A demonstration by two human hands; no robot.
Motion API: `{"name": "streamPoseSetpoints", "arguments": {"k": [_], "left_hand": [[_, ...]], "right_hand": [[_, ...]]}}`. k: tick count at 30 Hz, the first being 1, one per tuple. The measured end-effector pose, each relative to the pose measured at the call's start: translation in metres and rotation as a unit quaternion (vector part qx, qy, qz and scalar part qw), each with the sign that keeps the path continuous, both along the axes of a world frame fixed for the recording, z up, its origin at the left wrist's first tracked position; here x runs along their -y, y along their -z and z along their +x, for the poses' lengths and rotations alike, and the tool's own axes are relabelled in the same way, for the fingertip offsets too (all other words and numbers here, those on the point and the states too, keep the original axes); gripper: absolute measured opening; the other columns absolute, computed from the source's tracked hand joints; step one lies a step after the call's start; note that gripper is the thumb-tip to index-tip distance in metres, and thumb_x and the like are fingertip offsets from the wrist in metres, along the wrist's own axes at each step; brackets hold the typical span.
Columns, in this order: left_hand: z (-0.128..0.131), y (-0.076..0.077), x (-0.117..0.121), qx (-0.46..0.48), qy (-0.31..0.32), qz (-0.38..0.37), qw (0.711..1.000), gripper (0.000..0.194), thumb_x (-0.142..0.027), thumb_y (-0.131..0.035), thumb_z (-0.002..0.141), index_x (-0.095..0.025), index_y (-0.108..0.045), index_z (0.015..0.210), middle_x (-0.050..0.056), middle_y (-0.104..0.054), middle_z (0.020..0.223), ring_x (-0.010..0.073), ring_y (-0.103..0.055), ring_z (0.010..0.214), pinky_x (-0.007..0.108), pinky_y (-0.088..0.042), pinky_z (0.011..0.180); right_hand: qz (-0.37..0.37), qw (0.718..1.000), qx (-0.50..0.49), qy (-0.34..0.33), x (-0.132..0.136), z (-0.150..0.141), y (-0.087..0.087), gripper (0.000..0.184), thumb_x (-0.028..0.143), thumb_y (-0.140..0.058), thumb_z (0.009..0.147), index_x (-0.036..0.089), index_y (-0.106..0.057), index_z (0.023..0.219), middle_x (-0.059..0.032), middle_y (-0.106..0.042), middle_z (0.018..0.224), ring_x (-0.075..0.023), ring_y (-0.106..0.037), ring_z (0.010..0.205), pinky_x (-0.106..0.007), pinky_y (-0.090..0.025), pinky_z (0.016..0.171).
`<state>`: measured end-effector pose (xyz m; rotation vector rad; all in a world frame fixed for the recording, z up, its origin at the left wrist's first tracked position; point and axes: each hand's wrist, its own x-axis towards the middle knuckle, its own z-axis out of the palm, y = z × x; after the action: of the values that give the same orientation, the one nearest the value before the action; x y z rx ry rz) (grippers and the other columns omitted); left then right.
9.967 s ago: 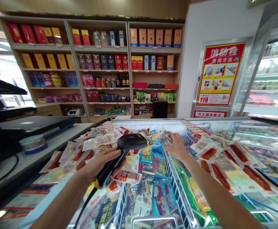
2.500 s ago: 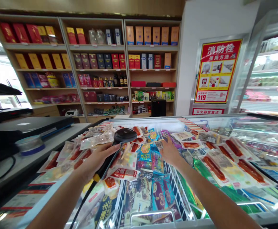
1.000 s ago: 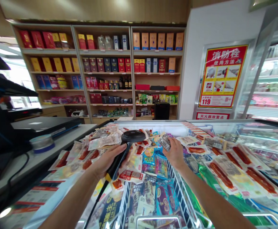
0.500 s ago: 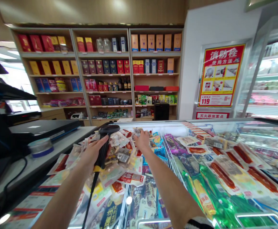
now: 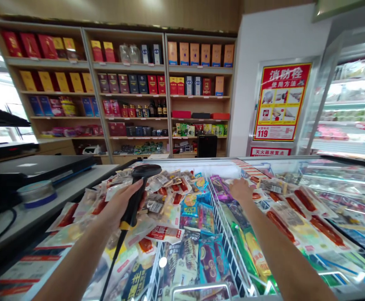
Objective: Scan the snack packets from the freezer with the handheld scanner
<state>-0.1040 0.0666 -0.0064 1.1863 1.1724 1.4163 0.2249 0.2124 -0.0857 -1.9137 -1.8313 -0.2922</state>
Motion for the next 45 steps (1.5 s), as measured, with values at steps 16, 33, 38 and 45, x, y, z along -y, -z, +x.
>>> {"name": "streamPoseSetpoints", "arguments": {"k": [16,33,38,45], "left_hand": [[0.025,0.011,0.008,-0.036,0.111,-0.062,0.991,0.034,-0.047,-0.051,0.065,-0.013,-0.049,0.065,-0.001,-0.051,0.049,0.0066,-0.043,0.036,0.018,-0.030,0.036],[0.023,0.011,0.009,0.016,0.133,-0.050,0.990,0.030,-0.044,-0.049,0.068,-0.013,-0.049,0.064,0.000,-0.051,0.055,0.0063,-0.044,0.040,0.018,-0.032,0.037],[0.022,0.012,0.010,0.008,0.157,-0.052,0.986,0.033,-0.045,-0.047,0.069,-0.012,-0.050,0.063,0.000,-0.049,0.050,0.0072,-0.045,0.040,0.018,-0.032,0.037],[0.022,0.011,0.010,0.023,0.178,-0.057,0.982,0.032,-0.043,-0.049,0.069,-0.012,-0.050,0.063,0.001,-0.050,0.052,0.0069,-0.045,0.040,0.018,-0.033,0.037]], "right_hand": [[-0.052,0.995,0.045,-0.068,0.007,-0.019,0.004,0.049,0.043,-0.022,0.080,0.025,-0.026,0.125,-0.0058,-0.028,0.131,-0.0273,-0.029,0.115,-0.050,-0.028,0.084],[-0.068,0.998,-0.002,-0.007,-0.004,-0.049,0.011,0.066,0.057,-0.041,0.066,0.017,-0.037,0.118,-0.0147,-0.048,0.111,-0.0311,-0.041,0.103,-0.046,-0.032,0.079],[-0.130,0.988,-0.026,-0.075,-0.002,-0.052,0.002,0.061,0.061,-0.021,0.073,0.023,-0.040,0.117,-0.0114,-0.048,0.112,-0.0286,-0.042,0.104,-0.045,-0.031,0.079],[-0.092,0.990,0.021,-0.101,0.010,-0.059,0.007,0.066,0.061,-0.045,0.060,0.018,-0.045,0.110,-0.0117,-0.053,0.103,-0.0281,-0.045,0.099,-0.041,-0.034,0.078]]}}
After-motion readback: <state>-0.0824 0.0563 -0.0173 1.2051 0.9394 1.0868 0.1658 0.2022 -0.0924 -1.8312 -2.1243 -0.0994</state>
